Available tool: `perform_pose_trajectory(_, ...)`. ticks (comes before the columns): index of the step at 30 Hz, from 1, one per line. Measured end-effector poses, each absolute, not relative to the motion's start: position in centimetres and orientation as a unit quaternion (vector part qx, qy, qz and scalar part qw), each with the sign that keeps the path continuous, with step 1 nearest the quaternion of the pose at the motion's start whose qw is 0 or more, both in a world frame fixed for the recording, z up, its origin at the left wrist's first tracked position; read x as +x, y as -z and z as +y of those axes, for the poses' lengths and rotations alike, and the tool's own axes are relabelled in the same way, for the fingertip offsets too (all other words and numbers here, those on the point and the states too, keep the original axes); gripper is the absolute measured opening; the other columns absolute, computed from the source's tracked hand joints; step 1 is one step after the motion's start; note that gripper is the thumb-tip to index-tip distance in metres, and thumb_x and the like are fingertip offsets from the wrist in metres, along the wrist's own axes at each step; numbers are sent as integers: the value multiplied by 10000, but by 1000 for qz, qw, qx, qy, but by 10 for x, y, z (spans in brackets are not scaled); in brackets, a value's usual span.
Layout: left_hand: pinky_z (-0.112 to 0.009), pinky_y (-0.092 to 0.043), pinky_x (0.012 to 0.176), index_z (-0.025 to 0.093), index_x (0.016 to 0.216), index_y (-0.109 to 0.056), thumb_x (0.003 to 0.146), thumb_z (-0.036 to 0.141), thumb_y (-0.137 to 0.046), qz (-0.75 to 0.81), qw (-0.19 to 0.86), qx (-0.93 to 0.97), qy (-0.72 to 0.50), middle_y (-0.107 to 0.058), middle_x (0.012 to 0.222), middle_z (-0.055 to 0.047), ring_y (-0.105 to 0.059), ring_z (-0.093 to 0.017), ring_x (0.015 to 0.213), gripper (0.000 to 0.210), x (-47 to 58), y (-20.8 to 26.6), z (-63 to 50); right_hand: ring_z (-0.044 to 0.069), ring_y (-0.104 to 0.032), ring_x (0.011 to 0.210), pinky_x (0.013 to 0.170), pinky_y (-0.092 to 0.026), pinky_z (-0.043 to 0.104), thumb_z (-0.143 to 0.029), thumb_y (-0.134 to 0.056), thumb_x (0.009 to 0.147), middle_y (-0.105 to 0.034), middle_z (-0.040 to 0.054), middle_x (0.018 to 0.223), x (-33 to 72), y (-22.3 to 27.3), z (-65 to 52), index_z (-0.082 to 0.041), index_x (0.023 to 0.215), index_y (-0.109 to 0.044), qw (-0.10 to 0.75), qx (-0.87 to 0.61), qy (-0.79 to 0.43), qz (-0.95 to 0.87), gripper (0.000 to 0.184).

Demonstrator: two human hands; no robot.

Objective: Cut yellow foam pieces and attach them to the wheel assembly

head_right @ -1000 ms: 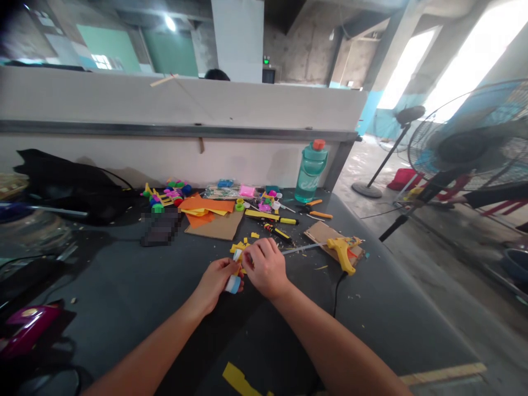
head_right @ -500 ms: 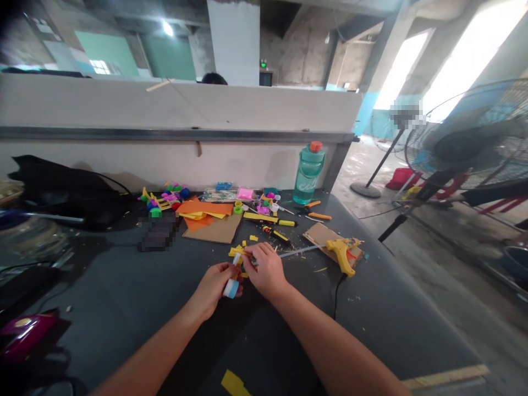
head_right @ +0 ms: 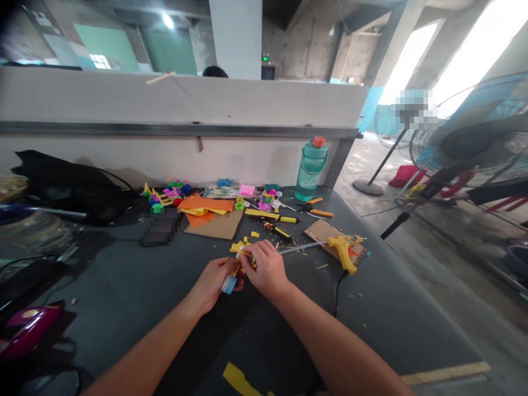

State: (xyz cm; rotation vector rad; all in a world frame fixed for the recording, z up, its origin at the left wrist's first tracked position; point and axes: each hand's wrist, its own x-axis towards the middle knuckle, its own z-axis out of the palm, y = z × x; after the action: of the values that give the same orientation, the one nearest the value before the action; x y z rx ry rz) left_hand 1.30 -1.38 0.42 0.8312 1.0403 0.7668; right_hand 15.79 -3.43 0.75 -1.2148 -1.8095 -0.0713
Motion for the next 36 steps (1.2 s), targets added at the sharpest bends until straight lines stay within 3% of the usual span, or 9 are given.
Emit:
perform_pose_trajectory(10, -305, -566, 542, 81, 817, -669, 756, 227, -598, 465, 754, 349, -305, -702, 750, -120, -658, -176, 559, 174, 8, -11, -10, 180, -574, 731, 692, -476, 301, -194, -541, 856, -651, 46, 761, 164, -7, -34, -194, 830, -612, 466, -501, 47, -728, 76)
perform_pose_trajectory(19, -289, -572, 550, 94, 837, -665, 757, 189, -633, 448, 761, 360, -301, -702, 750, -99, -654, -154, 565, 129, 6, -9, -9, 186, -574, 748, 705, -476, 310, -197, -535, 862, -656, 48, 774, 164, -5, -32, -199, 831, -614, 470, -503, 38, -724, 85)
perform_pose_trajectory(21, -290, -574, 553, 94, 845, -657, 746, 171, -645, 456, 749, 363, -314, -700, 731, -95, -654, -156, 556, 125, 6, -9, -8, 190, -579, 775, 726, -477, 313, -229, -554, 859, -658, 53, 804, 164, -6, -32, -198, 873, -615, 469, -498, 24, -729, 70)
perform_pose_trajectory(26, -296, -581, 575, 98, 825, -649, 727, 144, -658, 472, 702, 339, -412, -688, 663, -72, -658, -160, 552, 108, -3, -11, 6, 160, -569, 699, 686, -480, 278, -297, -550, 862, -647, 45, 837, 173, -3, -29, -177, 1094, -552, 498, -527, -32, -688, 261)
perform_pose_trajectory(31, -298, -590, 602, 83, 830, -677, 732, 128, -640, 465, 668, 304, -495, -694, 703, -77, -666, -158, 594, 114, -15, -15, 19, 130, -560, 570, 563, -440, 218, -257, -474, 885, -611, -11, 669, 177, 11, -21, -195, 986, -580, 480, -584, -89, -648, 159)
perform_pose_trajectory(36, -289, -587, 594, 83, 846, -679, 734, 134, -646, 481, 650, 287, -514, -696, 705, -78, -669, -159, 594, 127, -22, -12, 26, 134, -588, 587, 573, -443, 213, -201, -487, 854, -620, -13, 680, 160, 16, -24, -204, 975, -567, 460, -566, -132, -671, 145)
